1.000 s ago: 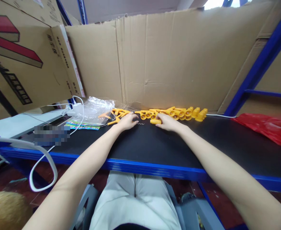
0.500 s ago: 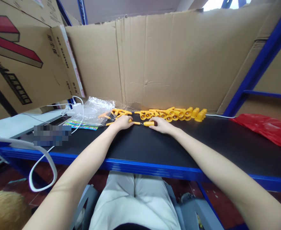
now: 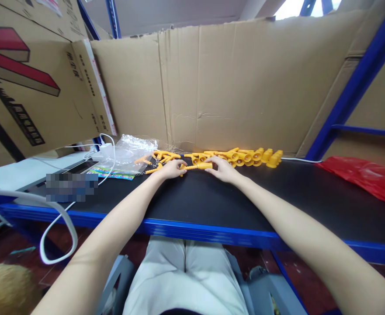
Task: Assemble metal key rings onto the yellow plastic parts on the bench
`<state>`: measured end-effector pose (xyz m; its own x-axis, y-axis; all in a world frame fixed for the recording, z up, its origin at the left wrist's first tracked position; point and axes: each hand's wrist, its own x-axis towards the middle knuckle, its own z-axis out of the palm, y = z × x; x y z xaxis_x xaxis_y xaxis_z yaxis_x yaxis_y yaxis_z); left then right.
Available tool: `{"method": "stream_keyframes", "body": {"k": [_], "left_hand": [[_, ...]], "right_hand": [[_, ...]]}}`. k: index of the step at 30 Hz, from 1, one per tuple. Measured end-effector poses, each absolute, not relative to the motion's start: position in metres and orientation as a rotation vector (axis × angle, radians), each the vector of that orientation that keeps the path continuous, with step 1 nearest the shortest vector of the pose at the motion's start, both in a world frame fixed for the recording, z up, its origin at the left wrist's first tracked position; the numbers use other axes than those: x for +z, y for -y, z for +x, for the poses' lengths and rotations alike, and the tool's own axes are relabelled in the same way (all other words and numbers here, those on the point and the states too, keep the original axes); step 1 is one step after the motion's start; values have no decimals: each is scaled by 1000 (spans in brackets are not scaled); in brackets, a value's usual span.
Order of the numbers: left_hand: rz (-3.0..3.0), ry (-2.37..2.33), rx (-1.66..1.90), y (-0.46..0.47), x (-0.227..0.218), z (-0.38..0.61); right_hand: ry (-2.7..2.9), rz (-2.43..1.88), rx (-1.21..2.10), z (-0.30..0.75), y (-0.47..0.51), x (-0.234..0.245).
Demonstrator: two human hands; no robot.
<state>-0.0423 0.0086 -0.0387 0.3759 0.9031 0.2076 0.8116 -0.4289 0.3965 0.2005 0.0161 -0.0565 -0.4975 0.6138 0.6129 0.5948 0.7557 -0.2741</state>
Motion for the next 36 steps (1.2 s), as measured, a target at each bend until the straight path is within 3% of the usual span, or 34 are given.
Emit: {"method": "stream_keyframes", "body": {"k": [8, 19, 28, 36], "left_hand": [[2551, -1469, 773, -4, -37, -40], [2687, -1610, 758, -2, -38, -38], [2636, -1581, 797, -3, -39, -38], [2649, -1564, 846, -5, -40, -41]], "right_hand": [[2261, -859, -29, 201, -10, -52], [2488, -933, -406, 198, 7, -34], [2393, -835, -139, 205, -3, -39], [2068, -930, 635, 213, -12, -41]]}}
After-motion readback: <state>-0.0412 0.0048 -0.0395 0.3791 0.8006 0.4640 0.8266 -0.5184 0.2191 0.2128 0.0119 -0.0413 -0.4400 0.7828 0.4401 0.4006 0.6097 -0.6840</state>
